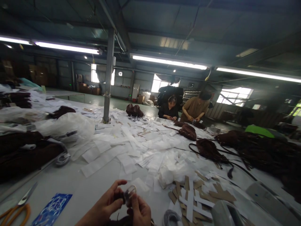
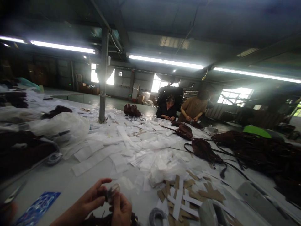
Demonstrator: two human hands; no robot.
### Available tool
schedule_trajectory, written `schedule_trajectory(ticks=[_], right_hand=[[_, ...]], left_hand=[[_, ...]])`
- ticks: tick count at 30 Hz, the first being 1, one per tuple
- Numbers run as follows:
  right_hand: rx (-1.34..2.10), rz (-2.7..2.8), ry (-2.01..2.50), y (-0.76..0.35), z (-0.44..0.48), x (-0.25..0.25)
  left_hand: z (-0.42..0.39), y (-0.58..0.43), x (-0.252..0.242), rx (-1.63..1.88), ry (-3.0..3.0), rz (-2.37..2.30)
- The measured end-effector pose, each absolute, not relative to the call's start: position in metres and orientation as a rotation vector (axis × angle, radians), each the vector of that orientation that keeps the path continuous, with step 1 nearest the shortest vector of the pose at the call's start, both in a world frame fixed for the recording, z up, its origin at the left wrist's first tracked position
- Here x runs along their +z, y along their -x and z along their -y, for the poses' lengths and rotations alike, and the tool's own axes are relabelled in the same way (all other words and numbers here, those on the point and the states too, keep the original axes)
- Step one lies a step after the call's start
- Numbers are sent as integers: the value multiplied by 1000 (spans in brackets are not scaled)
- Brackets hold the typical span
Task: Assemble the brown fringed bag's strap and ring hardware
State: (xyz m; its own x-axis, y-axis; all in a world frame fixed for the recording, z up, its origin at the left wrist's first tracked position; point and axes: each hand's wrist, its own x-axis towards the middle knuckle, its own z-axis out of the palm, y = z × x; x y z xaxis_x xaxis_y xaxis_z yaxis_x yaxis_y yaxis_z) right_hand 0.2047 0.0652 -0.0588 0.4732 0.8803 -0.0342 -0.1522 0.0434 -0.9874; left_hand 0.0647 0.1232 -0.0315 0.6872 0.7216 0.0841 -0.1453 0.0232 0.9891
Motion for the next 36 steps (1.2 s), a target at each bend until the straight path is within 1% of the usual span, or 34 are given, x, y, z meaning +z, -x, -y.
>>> schedule_trajectory(ticks=[6,11,15,19,22,27,32,36], right_hand=[[876,864,1308,-193,-64,-58],[623,1043,1457,-191,-70,-53],[652,1097,1453,-188,-82,-50],[573,1095,1501,-182,-94,-48],[599,1078,1573,-183,-101,-44],[694,1141,1597,-189,-111,-38],[798,1199,1592,-189,-116,-40],[794,1188,1589,-180,-117,-52]], left_hand=[[-123,-69,-32,758,-1411,-562],[-125,-74,-32,918,-1549,-737],[-126,-77,-29,1038,-1650,-855],[-131,-67,-33,1008,-1602,-807],[-136,-50,-40,972,-1589,-794],[-140,-32,-50,767,-1668,-836],[-139,-41,-56,925,-1580,-987],[-139,-54,-59,1017,-1526,-1103]])
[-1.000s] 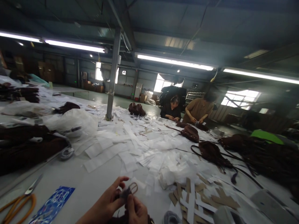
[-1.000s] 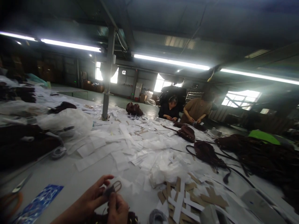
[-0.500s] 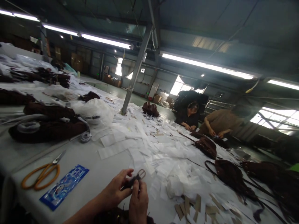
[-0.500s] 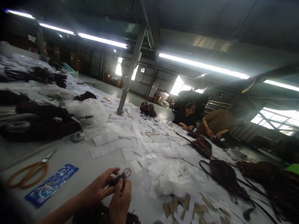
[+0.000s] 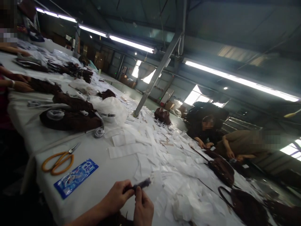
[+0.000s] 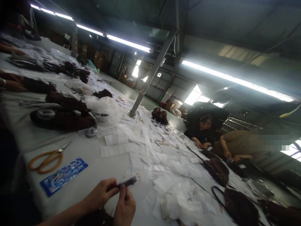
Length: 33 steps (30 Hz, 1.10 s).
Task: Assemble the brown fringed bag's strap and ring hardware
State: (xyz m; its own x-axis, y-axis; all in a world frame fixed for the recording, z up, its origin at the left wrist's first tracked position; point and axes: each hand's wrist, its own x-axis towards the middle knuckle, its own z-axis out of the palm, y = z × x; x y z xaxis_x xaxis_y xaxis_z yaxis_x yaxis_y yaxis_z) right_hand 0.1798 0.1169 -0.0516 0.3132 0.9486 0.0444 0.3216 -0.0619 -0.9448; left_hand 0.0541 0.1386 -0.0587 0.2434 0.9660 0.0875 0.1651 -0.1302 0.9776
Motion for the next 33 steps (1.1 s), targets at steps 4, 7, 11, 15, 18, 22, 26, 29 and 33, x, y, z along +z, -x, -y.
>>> schedule_trajectory(ticks=[4,7,11,15,18,22,26,29,33], right_hand=[[859,1128,1521,-173,-121,-65],[918,1064,1455,-175,-126,-71],[864,988,1457,-179,-130,-77],[910,1029,1475,-171,-132,-86],[917,1103,1521,-160,-131,-95],[921,1151,1519,-152,-129,-109],[984,1013,1532,-153,-129,-115],[998,914,1548,-152,-130,-116],[948,1010,1537,-140,-129,-114]], left_hand=[[-139,-59,-55,1063,-1502,-1174],[-143,-44,-50,1001,-1571,-1018],[-147,-11,-58,805,-1584,-832],[-142,-1,-76,849,-1493,-945],[-137,-14,-81,972,-1435,-1076],[-138,-26,-79,1085,-1362,-1205],[-140,-10,-85,1014,-1338,-1020],[-133,6,-101,939,-1278,-937],[-117,3,-124,1055,-1145,-992]])
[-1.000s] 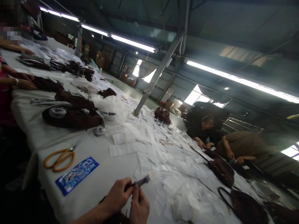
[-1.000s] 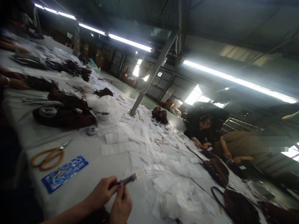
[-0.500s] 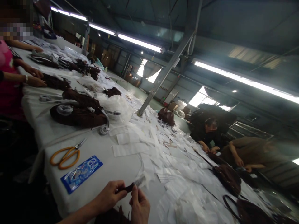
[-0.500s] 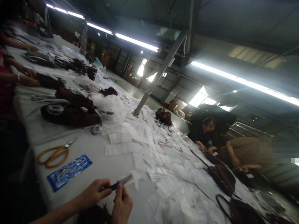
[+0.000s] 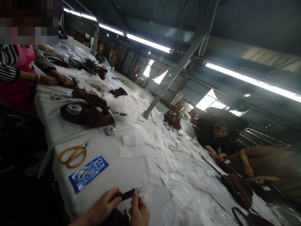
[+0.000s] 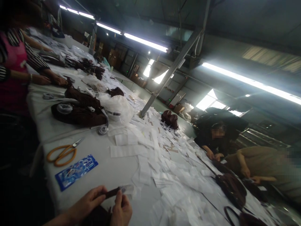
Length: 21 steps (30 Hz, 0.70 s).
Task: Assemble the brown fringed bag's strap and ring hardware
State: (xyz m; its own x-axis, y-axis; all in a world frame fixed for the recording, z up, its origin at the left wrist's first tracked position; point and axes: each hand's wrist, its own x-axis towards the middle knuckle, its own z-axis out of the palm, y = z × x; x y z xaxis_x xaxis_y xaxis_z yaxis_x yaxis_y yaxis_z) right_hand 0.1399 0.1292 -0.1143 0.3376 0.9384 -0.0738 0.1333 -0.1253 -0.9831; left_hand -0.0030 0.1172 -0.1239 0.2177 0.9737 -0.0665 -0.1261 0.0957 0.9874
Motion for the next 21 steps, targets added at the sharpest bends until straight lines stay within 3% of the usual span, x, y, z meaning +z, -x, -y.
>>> schedule_trajectory(ticks=[12,21], right_hand=[[748,1304,1645,-129,-116,-94],[254,1661,1655,-108,-101,-123]], left_hand=[[-104,-13,-94,1247,-1097,-1089],[-108,-15,-135,1345,-613,-1035]])
